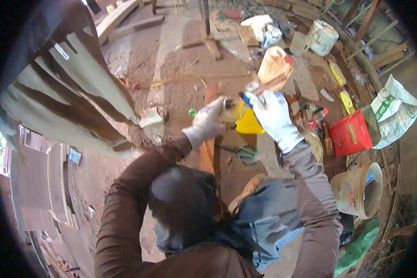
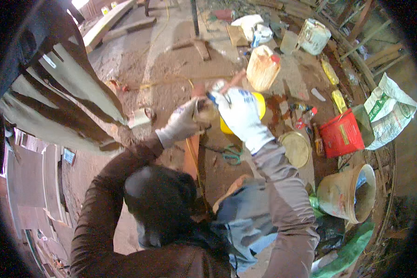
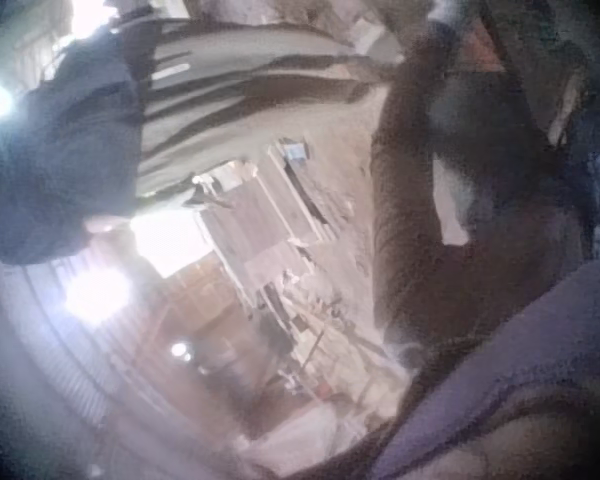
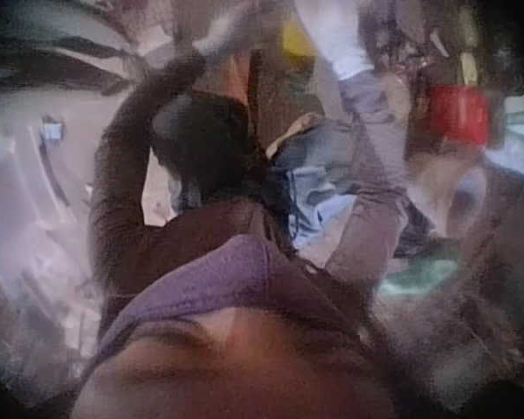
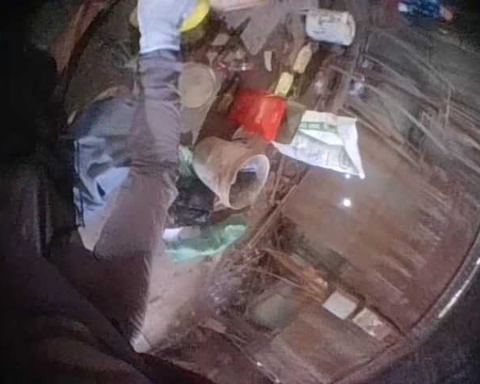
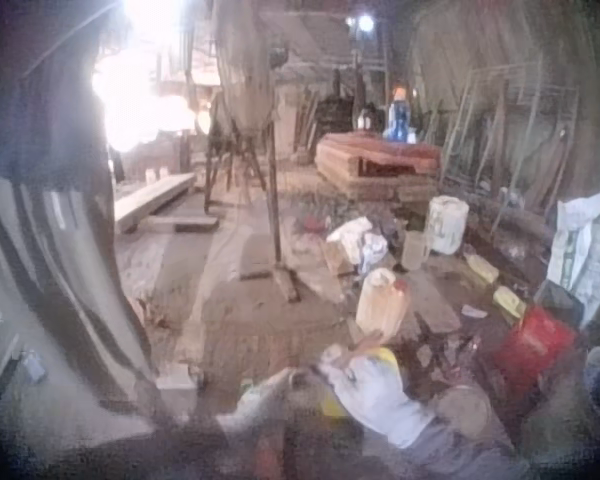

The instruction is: The person sits on the floor in a workshop and uses scissors to cut the top off a large plastic bottle. They also open a paint can and handle a yellow jerrycan and a wooden stick during the process.

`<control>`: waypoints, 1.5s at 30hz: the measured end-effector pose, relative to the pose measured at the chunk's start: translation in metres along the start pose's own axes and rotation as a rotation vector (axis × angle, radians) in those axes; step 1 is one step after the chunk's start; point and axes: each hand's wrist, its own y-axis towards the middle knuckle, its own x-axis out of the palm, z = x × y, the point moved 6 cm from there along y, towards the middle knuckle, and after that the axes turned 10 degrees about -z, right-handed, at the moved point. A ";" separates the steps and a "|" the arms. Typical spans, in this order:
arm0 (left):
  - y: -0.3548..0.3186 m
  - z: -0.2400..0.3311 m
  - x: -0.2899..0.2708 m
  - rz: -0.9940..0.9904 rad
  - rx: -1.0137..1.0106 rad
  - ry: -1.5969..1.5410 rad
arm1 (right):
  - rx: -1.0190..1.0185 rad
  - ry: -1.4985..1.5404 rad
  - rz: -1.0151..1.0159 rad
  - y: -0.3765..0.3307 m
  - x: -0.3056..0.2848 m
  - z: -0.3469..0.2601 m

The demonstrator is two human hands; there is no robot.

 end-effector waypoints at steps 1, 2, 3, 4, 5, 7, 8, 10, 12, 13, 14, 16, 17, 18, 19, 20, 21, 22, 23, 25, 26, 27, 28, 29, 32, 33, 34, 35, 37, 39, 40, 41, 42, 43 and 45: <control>-0.004 -0.008 0.004 -0.003 -0.014 0.004 | -0.082 -0.072 0.065 -0.004 -0.001 -0.011; -0.004 -0.015 0.005 -0.005 -0.030 0.007 | 0.066 -0.139 -0.129 -0.003 0.003 -0.010; -0.003 -0.016 0.007 -0.032 -0.047 -0.029 | -0.101 -0.061 0.023 -0.006 0.011 -0.006; 0.000 -0.013 0.009 -0.042 -0.032 -0.023 | -0.259 0.010 0.163 -0.012 0.013 -0.010; 0.005 -0.010 0.008 -0.053 -0.018 -0.018 | -0.312 0.032 0.253 -0.011 0.008 -0.006; 0.003 -0.017 0.008 -0.003 0.076 -0.047 | -0.205 0.007 0.206 -0.002 -0.002 -0.012; 0.000 -0.009 0.003 -0.027 0.056 -0.066 | -0.069 -0.077 0.100 0.000 -0.004 -0.010; 0.000 -0.003 0.002 -0.020 0.075 -0.029 | -0.231 -0.058 0.198 -0.004 -0.006 -0.011; 0.004 -0.006 0.005 -0.050 0.005 0.032 | -0.183 0.171 0.064 0.007 0.004 0.001; 0.004 -0.007 0.005 -0.060 -0.025 0.065 | -0.162 0.282 0.000 0.009 0.005 0.000; 0.002 -0.005 0.006 -0.062 0.010 0.043 | -0.132 0.128 0.140 0.004 -0.008 -0.009; 0.003 0.001 0.003 -0.064 0.095 0.008 | -0.073 -0.087 0.148 0.009 -0.006 -0.001; 0.004 0.001 0.005 -0.058 0.140 -0.024 | -0.090 -0.051 0.114 0.006 -0.005 -0.003; 0.003 0.000 0.006 -0.069 0.088 0.009 | -0.109 -0.016 0.079 0.002 -0.006 -0.013; 0.001 0.001 0.006 -0.079 0.036 0.043 | -0.129 0.019 0.045 0.000 -0.006 -0.019; 0.000 0.001 0.006 -0.089 -0.015 0.076 | -0.164 0.017 0.094 0.001 -0.006 -0.018; 0.000 0.001 0.006 -0.084 0.014 0.049 | -0.200 0.016 0.143 0.002 -0.006 -0.019; 0.001 -0.001 0.006 -0.080 0.043 0.021 | -0.236 0.015 0.193 0.001 -0.008 -0.023; 0.001 0.000 0.005 -0.075 0.072 -0.006 | -0.144 -0.069 0.128 -0.001 -0.010 -0.021; 0.000 0.001 0.006 -0.085 0.058 -0.026 | -0.159 -0.120 0.106 -0.002 -0.004 -0.021; -0.001 0.001 0.007 -0.090 0.050 -0.036 | -0.166 -0.145 0.094 -0.002 0.001 -0.020; -0.001 0.001 0.008 -0.072 0.030 0.003 | -0.256 -0.119 0.143 -0.001 0.003 -0.022; -0.001 0.000 0.008 -0.054 0.010 0.042 | -0.225 -0.029 0.144 0.001 0.003 -0.019; -0.001 -0.001 0.009 -0.036 -0.010 0.080 | -0.194 0.062 0.146 0.002 0.002 -0.015; 0.000 0.000 0.004 -0.073 0.138 -0.061 | -0.175 0.016 0.193 0.000 0.002 -0.016; 0.000 -0.001 0.005 -0.079 0.114 -0.054 | -0.178 -0.066 0.216 -0.001 -0.001 -0.017; 0.000 -0.001 0.006 -0.083 0.089 -0.047 | -0.218 -0.124 0.199 -0.002 0.001 -0.018; 0.000 -0.002 0.007 -0.088 0.064 -0.039 | -0.258 -0.182 0.181 -0.003 0.006 -0.018; 0.002 -0.011 0.011 -0.087 0.039 -0.006 | -0.373 -0.098 0.255 -0.005 0.009 -0.025; 0.003 -0.013 0.012 -0.083 0.050 -0.016 | -0.228 -0.095 0.176 0.002 0.004 -0.020; 0.002 -0.011 0.010 -0.081 0.073 -0.044 | -0.153 -0.092 0.136 0.004 0.001 -0.019; 0.001 -0.009 0.010 -0.078 0.097 -0.071 | -0.144 -0.067 0.089 0.002 -0.002 -0.020; 0.002 -0.012 0.011 -0.081 0.074 -0.086 | -0.179 -0.031 0.109 0.000 -0.003 -0.018; 0.002 -0.016 0.013 -0.084 0.052 -0.101 | -0.214 0.006 0.129 -0.002 0.001 -0.015; 0.002 -0.014 0.014 -0.088 0.048 -0.086 | -0.192 0.285 0.081 0.003 0.011 -0.006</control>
